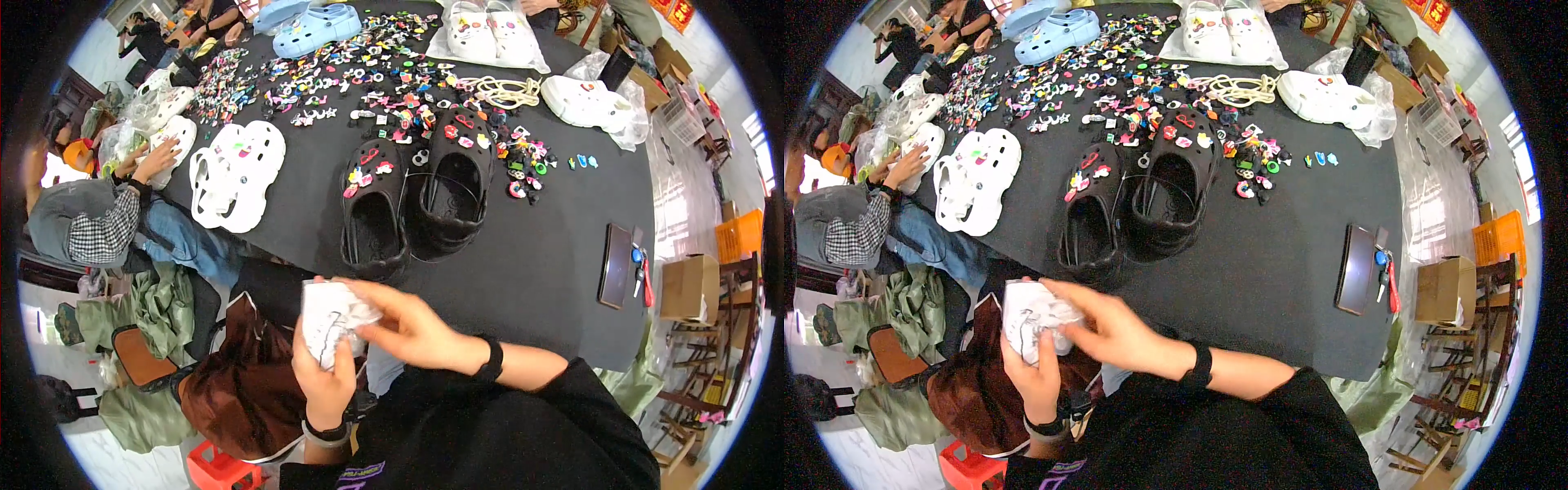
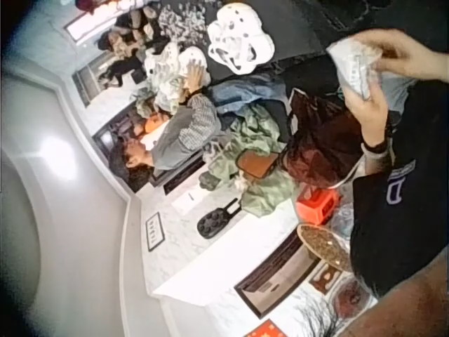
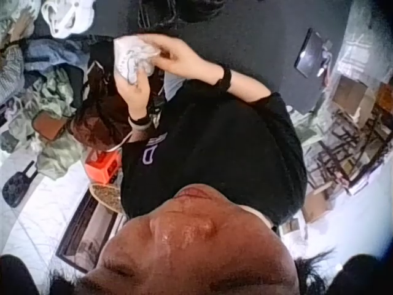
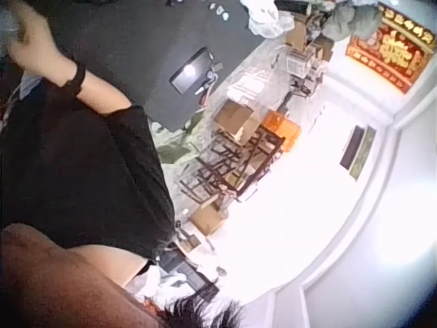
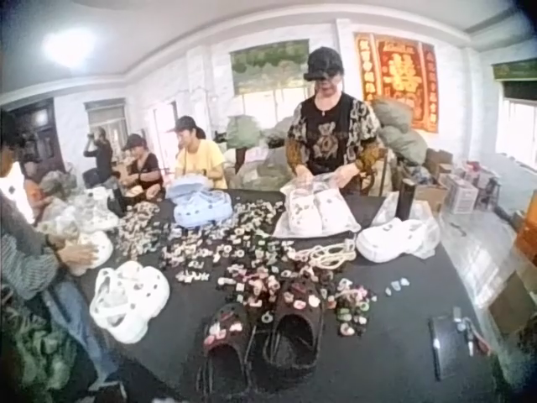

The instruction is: The recorder unpackages white foam clogs, applies decorative charms to them, and then unpackages black foam clogs to do the same.

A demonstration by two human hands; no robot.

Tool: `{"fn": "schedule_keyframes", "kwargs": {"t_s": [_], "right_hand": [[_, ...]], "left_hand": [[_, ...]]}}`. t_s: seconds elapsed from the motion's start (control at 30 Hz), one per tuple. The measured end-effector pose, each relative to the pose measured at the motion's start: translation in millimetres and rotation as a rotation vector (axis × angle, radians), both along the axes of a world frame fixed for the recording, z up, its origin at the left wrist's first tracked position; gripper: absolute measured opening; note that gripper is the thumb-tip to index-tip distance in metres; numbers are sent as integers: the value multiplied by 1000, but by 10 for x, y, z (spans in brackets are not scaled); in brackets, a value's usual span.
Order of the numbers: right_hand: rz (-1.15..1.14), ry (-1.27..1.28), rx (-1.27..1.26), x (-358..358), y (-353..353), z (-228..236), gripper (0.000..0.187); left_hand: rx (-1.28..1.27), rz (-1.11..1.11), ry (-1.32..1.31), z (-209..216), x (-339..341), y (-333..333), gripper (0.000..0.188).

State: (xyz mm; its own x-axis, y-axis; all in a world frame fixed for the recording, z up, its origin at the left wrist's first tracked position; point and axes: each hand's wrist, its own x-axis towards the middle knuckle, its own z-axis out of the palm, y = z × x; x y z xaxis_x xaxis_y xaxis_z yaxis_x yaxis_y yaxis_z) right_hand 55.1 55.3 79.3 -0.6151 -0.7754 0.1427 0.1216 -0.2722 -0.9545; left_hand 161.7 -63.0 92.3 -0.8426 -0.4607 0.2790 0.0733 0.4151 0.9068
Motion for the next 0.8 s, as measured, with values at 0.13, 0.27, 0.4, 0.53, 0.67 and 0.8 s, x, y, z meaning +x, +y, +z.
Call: {"fn": "schedule_keyframes", "kwargs": {"t_s": [0.13, 0.27, 0.4, 0.53, 0.67, 0.8], "right_hand": [[208, -229, -295, 227, -44, 35, 73], [4, 87, -78, 198, -92, -78, 64], [45, -78, 40, 30, -66, 16, 47], [24, -220, -118, 10, -101, 44, 45], [-77, 110, -87, -58, -123, 177, 42], [-280, 837, 74, -313, -154, 173, 43]], "left_hand": [[-104, 114, 145, -1, -155, 45, 61], [-185, 80, 26, -9, -196, 76, 69], [44, -191, 110, -16, -169, 25, 71], [576, -99, 331, -39, -239, 4, 61], [527, -78, 266, -186, -209, -25, 43], [556, -213, 292, -123, -274, 3, 48]]}}
